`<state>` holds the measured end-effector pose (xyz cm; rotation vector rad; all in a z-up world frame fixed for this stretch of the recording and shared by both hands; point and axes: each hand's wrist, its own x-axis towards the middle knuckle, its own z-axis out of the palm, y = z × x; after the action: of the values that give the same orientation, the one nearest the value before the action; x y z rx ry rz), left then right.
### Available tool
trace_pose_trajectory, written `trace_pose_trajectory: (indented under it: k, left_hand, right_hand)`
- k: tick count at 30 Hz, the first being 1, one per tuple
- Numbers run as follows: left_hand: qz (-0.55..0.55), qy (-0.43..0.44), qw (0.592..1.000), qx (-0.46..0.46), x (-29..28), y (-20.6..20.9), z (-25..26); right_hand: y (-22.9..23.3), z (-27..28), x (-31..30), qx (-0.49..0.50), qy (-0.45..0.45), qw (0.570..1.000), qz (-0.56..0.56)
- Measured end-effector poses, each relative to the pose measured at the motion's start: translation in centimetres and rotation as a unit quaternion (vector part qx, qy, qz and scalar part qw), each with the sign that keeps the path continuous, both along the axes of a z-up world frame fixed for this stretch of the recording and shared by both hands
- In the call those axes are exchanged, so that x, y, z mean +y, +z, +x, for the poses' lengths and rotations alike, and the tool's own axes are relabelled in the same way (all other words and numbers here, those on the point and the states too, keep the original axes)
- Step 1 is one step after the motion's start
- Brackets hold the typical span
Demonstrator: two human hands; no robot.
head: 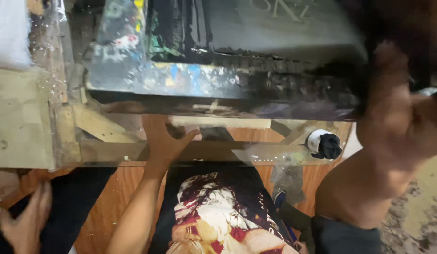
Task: The person performs screen printing on a white plastic bag using a squeegee to apply black ink through a mesh frame. The person repeatedly pulls the squeegee across the frame, lifts the screen to reveal the printed logo, and repositions the bag for subsequent prints.
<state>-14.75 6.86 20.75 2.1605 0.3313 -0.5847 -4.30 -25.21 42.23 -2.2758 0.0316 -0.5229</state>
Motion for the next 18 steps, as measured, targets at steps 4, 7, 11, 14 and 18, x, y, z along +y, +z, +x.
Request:
trace_pose_trajectory:
  k: [4, 7, 11, 14, 18]
  left_hand:
    - [0.023, -0.012, 0.987, -0.157, 0.0, -0.1, -0.8]
    - [0.036, -0.033, 0.971, -0.234, 0.1, -1.9, -1.6]
    - [0.009, -0.027, 0.972, -0.234, 0.4, -1.7, -1.9]
    - [-0.134, 0.057, 0.973, -0.181, -0.7, 4.3, 0.2]
    - [-0.137, 0.077, 0.984, -0.084, -1.7, 8.7, -0.9]
  right_hand:
    - [0.8, 0.5, 0.8, -0.024, 0.109, 0.993, -0.027]
    - [0.3, 1.0, 0.7, -0.037, 0.113, 0.993, -0.014]
    - [0.1, 1.2, 0.7, -0.051, 0.097, 0.994, -0.032]
    - [-1.0, 0.6, -0.6, -0.054, 0.037, 0.997, -0.05]
    - [2.6, 2.4, 2.8, -0.091, 0.14, 0.965, -0.203]
